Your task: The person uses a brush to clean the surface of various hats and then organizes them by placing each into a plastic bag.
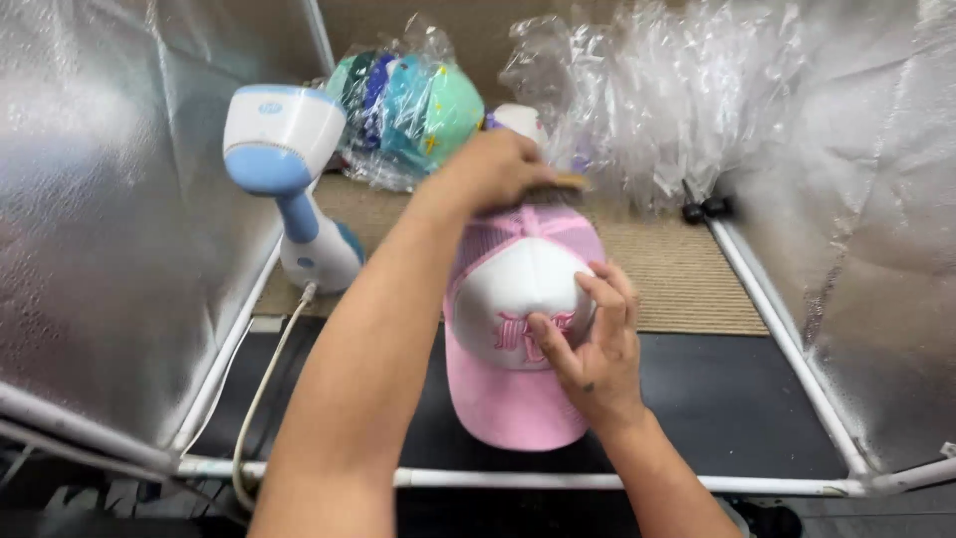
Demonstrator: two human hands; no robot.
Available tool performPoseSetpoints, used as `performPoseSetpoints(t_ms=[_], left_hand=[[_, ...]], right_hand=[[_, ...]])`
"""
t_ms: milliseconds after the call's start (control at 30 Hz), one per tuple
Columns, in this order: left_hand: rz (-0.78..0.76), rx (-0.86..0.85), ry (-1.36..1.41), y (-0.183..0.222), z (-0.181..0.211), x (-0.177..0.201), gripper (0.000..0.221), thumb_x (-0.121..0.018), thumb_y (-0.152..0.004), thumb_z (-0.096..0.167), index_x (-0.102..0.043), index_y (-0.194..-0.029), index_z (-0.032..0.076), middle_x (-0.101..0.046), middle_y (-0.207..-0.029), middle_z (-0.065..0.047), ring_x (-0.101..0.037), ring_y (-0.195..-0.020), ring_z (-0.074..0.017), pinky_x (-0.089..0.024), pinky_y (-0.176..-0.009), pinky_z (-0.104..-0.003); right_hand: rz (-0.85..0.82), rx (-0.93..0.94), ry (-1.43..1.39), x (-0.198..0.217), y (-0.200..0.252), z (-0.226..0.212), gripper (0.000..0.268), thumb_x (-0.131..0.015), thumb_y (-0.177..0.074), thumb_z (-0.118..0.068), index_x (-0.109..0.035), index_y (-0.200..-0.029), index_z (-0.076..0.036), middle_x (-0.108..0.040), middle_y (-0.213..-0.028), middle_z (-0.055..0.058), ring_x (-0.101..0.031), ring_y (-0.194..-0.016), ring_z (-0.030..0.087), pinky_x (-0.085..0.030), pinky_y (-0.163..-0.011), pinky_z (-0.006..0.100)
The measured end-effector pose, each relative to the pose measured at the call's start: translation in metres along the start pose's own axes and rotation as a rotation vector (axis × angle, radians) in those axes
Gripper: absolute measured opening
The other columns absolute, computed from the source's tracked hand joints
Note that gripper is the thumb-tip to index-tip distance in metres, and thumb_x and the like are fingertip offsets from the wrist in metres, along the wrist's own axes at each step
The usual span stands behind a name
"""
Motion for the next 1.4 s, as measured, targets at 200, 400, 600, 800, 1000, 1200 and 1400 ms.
performPoseSetpoints(t_ms=[200,400,600,800,1000,1200,1400], left_hand=[[-0.21,0.422,-0.321,-0.012,-0.207,-0.059,0.039,-0.057,-0.082,0.024,-0.081,-0.104,0.004,-0.077,-0.105,-0.021,-0.071,-0.109,-0.0413,-0.055,-0.096,-0.054],[0.356,0.085,0.092,0.065,0.0,0.017,0.04,-0.068,-0.093,0.046,-0.081,-0.108,0.012,-0.077,-0.093,-0.017,-0.072,-0.095,-0.0409,-0.057,-0.083,-0.048],[0.303,-0.013,-0.07,0.043,-0.011,-0.019,0.037,-0.055,-0.099,0.037,-0.076,-0.111,0.011,-0.073,-0.087,-0.022,-0.072,-0.087,-0.045,-0.058,-0.077,-0.052],[0.547,0.083,-0.387,0.063,-0.02,-0.005,0.031,-0.063,-0.091,0.04,-0.078,-0.1,0.014,-0.067,-0.075,-0.018,-0.072,-0.07,-0.0432,-0.059,-0.057,-0.051],[0.969,-0.149,-0.323,0.085,-0.026,-0.053,0.022,-0.062,-0.099,0.035,-0.07,-0.101,0.015,-0.061,-0.078,-0.01,-0.063,-0.072,-0.0314,-0.053,-0.065,-0.04],[0.563,0.526,0.238,0.145,-0.068,-0.069,0.048,-0.033,-0.108,0.043,-0.051,-0.132,0.005,-0.062,-0.108,-0.031,-0.064,-0.108,-0.0524,-0.053,-0.089,-0.058],[0.897,0.478,0.384,0.18,-0.059,-0.091,0.043,-0.048,-0.101,0.038,-0.054,-0.132,0.008,-0.063,-0.115,-0.014,-0.063,-0.1,-0.0295,-0.049,-0.09,-0.044]], right_hand=[[-0.018,0.017,-0.045,0.001,-0.002,0.003,0.061,-0.074,-0.091,-0.045,-0.048,-0.133,-0.009,-0.047,-0.138,0.019,-0.055,-0.132,0.039,-0.049,-0.105,0.052],[0.012,-0.004,-0.056,-0.001,0.001,0.002,0.064,-0.075,-0.09,-0.049,-0.05,-0.134,-0.01,-0.048,-0.139,0.017,-0.055,-0.132,0.04,-0.049,-0.105,0.053],[-0.012,0.023,-0.012,0.001,0.0,0.003,0.063,-0.076,-0.09,-0.046,-0.05,-0.134,-0.009,-0.048,-0.139,0.018,-0.053,-0.135,0.04,-0.047,-0.107,0.053],[-0.021,-0.008,0.005,0.004,0.0,0.003,0.063,-0.076,-0.09,-0.045,-0.05,-0.135,-0.008,-0.049,-0.138,0.02,-0.055,-0.131,0.042,-0.048,-0.104,0.054],[-0.077,-0.076,-0.013,0.006,0.005,-0.003,0.062,-0.069,-0.093,-0.05,-0.046,-0.138,-0.014,-0.044,-0.146,0.021,-0.05,-0.135,0.044,-0.045,-0.106,0.058],[-0.132,-0.177,-0.132,-0.002,0.002,0.001,0.064,-0.064,-0.094,-0.054,-0.036,-0.14,-0.02,-0.033,-0.159,0.022,-0.043,-0.14,0.05,-0.041,-0.11,0.064],[-0.181,-0.301,-0.237,0.003,0.007,-0.005,0.065,-0.063,-0.087,-0.05,-0.037,-0.141,-0.025,-0.025,-0.167,0.022,-0.035,-0.15,0.043,-0.048,-0.103,0.054]])
Point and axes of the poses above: each hand's wrist, its own y-axis away from the middle knuckle, its own x-axis out of the back of the hand, z = x × y, the point moved 3 cm from there along -y, towards the middle knuckle
